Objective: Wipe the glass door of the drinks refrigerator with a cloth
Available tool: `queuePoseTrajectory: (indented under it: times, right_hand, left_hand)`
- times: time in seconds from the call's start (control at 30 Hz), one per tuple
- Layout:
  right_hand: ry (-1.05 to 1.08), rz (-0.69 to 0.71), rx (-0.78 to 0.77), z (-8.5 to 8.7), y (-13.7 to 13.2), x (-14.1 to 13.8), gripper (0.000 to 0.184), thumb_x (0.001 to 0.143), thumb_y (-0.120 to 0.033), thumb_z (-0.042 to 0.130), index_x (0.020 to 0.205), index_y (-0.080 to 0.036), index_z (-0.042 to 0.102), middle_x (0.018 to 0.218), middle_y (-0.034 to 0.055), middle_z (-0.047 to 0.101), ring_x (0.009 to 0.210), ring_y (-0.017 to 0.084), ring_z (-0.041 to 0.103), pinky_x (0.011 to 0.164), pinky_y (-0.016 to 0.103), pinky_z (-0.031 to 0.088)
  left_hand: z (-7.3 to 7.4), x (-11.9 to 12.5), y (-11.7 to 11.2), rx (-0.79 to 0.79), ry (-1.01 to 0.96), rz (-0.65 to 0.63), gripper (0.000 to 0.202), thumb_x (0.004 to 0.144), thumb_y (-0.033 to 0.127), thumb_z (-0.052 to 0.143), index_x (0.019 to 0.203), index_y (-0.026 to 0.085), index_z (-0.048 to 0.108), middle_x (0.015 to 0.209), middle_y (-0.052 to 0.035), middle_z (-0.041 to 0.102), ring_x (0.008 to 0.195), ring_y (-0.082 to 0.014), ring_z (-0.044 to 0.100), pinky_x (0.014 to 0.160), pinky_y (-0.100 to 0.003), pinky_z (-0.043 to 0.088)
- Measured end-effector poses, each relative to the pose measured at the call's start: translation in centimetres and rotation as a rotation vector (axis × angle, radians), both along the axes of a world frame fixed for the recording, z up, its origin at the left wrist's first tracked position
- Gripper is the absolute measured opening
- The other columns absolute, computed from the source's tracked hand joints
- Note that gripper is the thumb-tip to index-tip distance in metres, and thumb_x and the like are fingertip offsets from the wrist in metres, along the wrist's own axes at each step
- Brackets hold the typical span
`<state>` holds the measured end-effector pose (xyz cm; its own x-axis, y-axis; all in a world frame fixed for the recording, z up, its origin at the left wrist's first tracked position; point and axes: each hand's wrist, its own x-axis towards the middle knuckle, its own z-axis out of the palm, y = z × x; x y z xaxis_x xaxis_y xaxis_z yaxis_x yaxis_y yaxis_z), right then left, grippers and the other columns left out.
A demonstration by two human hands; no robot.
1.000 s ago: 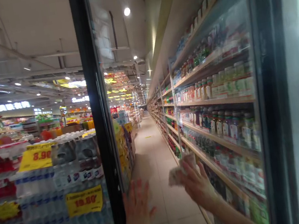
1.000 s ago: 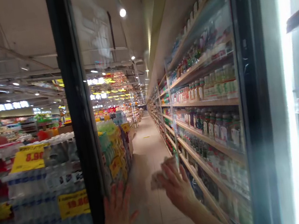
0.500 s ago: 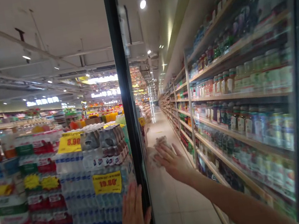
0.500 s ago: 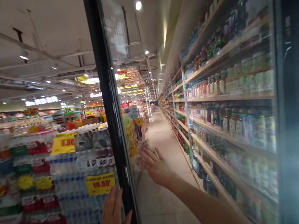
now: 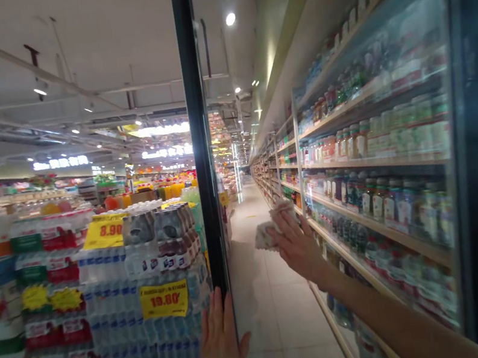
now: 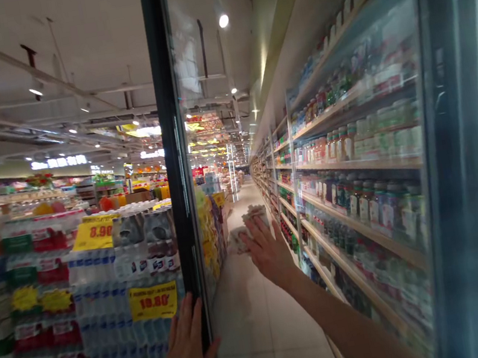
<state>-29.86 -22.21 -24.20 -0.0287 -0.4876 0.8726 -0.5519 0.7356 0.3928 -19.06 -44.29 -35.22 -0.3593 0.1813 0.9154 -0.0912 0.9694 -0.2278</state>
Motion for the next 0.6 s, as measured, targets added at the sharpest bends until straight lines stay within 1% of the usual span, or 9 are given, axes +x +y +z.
queuePoseTrajectory:
  times: [0.07, 0.13, 0.17, 0.23, 0.33, 0.4, 0.47, 0.57, 0.6]
  right_hand:
    - [0.018, 0.010, 0.112, -2.7, 1.7, 0.5, 0.043, 0.081, -0.017, 0.047, 0.124, -0.024, 0.053, 0.141, 0.0059, 0.042, 0.136, 0.023, 0.025, 0.113, 0.050, 0.009]
    - [0.050, 0.062, 0.326, -6.4, 3.9, 0.8, 0.046, 0.079, -0.013, 0.046, 0.122, -0.027, 0.054, 0.141, -0.0006, 0.042, 0.136, 0.018, 0.025, 0.115, 0.044, 0.008]
    - [0.071, 0.084, 0.412, -7.6, 5.1, 0.8, 0.047, 0.079, -0.012, 0.045, 0.121, -0.029, 0.054, 0.141, -0.0035, 0.042, 0.136, 0.016, 0.025, 0.115, 0.043, 0.007]
    - [0.101, 0.071, 0.413, -7.7, 7.4, 0.6, 0.046, 0.078, -0.011, 0.045, 0.119, -0.029, 0.055, 0.140, -0.0047, 0.043, 0.137, 0.015, 0.022, 0.116, 0.044, 0.004]
    - [0.086, -0.079, 0.049, -3.8, 10.1, -0.3, 0.042, 0.079, -0.012, 0.047, 0.119, -0.022, 0.056, 0.141, 0.0058, 0.042, 0.139, 0.022, 0.017, 0.113, 0.050, 0.009]
    - [0.065, -0.159, -0.127, -2.4, 11.0, -0.6, 0.041, 0.080, -0.015, 0.049, 0.120, -0.019, 0.055, 0.143, 0.0118, 0.037, 0.139, 0.027, 0.016, 0.110, 0.053, 0.016]
    - [0.055, -0.167, -0.087, -3.8, 11.4, -0.4, 0.043, 0.079, -0.013, 0.048, 0.121, -0.021, 0.054, 0.144, 0.0104, 0.037, 0.138, 0.027, 0.019, 0.109, 0.053, 0.018]
    - [0.037, -0.108, 0.137, -8.2, 11.2, 0.2, 0.054, 0.073, -0.002, 0.043, 0.119, -0.027, 0.055, 0.139, 0.0015, 0.044, 0.136, 0.021, 0.025, 0.113, 0.049, 0.014]
    - [0.034, -0.088, 0.170, -9.0, 11.0, 0.3, 0.056, 0.072, -0.001, 0.042, 0.119, -0.028, 0.055, 0.137, -0.0001, 0.046, 0.135, 0.019, 0.027, 0.113, 0.048, 0.012]
  left_hand:
    - [0.5, -0.6, 1.1, -0.032, 0.002, -0.044, 0.070, 0.082, 0.028, 0.044, 0.144, 0.011, 0.016, 0.144, -0.0152, 0.034, 0.132, -0.0252, 0.034, 0.103, -0.039, 0.033]
    - [1.3, -1.3, 2.5, -0.053, -0.015, -0.088, 0.071, 0.081, 0.025, 0.045, 0.144, 0.012, 0.016, 0.144, -0.0140, 0.035, 0.133, -0.0236, 0.034, 0.103, -0.037, 0.035]
    - [1.7, -1.8, 3.3, -0.041, -0.024, -0.096, 0.072, 0.080, 0.025, 0.046, 0.144, 0.012, 0.015, 0.145, -0.0139, 0.034, 0.133, -0.0238, 0.034, 0.102, -0.038, 0.036]
    - [2.3, -2.7, 4.6, 0.009, -0.046, -0.088, 0.078, 0.078, 0.026, 0.052, 0.145, 0.013, 0.013, 0.147, -0.0147, 0.028, 0.134, -0.0264, 0.031, 0.101, -0.040, 0.038]
    - [2.5, -3.8, 6.0, 0.064, -0.049, -0.057, 0.090, 0.073, 0.027, 0.061, 0.145, 0.013, 0.008, 0.150, -0.0184, 0.016, 0.136, -0.0325, 0.025, 0.100, -0.045, 0.038]
    - [2.3, -4.3, 6.3, 0.077, -0.033, -0.053, 0.092, 0.074, 0.027, 0.061, 0.145, 0.013, 0.005, 0.151, -0.0192, 0.011, 0.136, -0.0339, 0.022, 0.100, -0.047, 0.038]
    - [2.0, -4.6, 6.4, 0.085, -0.012, -0.061, 0.089, 0.077, 0.028, 0.058, 0.146, 0.015, 0.003, 0.152, -0.0181, 0.009, 0.137, -0.0333, 0.021, 0.101, -0.048, 0.037]
    - [1.7, -5.0, 6.0, 0.077, 0.006, -0.080, 0.083, 0.080, 0.028, 0.052, 0.146, 0.016, 0.003, 0.152, -0.0172, 0.009, 0.138, -0.0329, 0.019, 0.102, -0.048, 0.036]
    - [1.6, -5.2, 5.8, 0.072, 0.009, -0.086, 0.081, 0.081, 0.028, 0.051, 0.146, 0.016, 0.004, 0.152, -0.0174, 0.010, 0.138, -0.0329, 0.019, 0.102, -0.048, 0.036]
